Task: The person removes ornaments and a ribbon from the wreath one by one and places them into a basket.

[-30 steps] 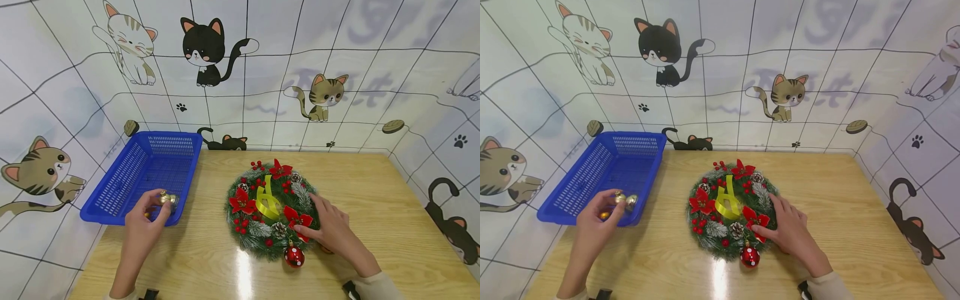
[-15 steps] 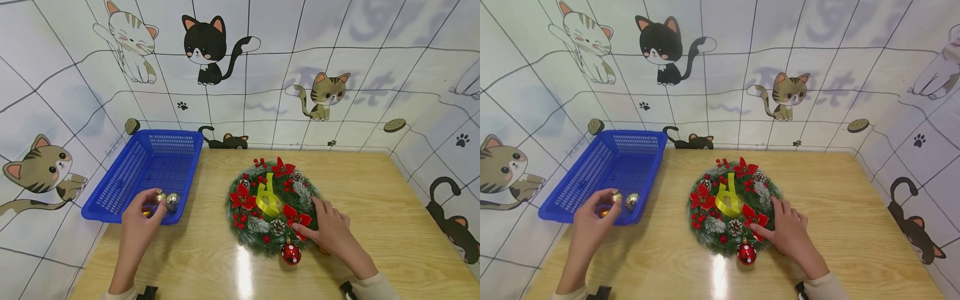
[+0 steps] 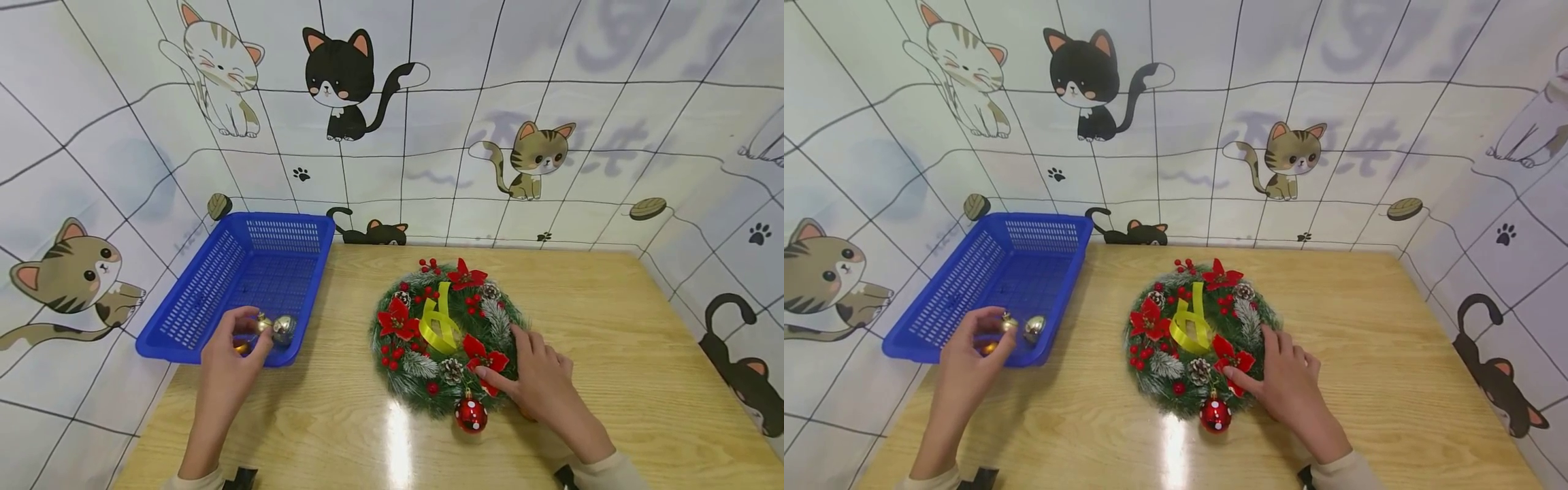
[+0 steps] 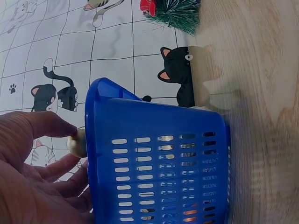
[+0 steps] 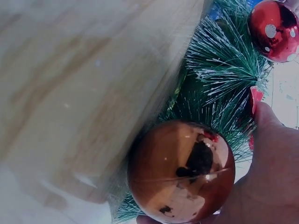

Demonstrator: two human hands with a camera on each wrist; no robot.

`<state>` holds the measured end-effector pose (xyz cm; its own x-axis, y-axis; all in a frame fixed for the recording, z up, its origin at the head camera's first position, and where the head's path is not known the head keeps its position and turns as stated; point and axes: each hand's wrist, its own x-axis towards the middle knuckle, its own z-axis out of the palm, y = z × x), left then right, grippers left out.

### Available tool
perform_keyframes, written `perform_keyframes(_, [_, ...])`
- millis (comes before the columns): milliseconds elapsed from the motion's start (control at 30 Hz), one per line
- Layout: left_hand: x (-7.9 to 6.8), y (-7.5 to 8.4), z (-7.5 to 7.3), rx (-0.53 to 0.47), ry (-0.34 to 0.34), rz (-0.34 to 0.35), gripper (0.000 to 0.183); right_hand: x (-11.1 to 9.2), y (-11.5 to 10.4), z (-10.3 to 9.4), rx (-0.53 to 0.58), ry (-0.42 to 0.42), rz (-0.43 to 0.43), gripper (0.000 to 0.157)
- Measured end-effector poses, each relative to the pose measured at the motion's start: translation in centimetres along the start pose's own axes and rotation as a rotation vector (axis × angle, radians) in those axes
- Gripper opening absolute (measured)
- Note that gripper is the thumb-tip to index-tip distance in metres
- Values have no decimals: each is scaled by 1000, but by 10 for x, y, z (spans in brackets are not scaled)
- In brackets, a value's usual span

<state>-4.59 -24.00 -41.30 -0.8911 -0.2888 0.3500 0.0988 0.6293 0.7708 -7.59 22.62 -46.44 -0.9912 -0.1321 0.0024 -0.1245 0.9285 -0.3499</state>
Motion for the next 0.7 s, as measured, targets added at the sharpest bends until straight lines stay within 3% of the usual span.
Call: perform_keyframes(700, [2, -7, 2, 104, 35, -15, 34, -2, -14, 3, -21, -5, 69, 119])
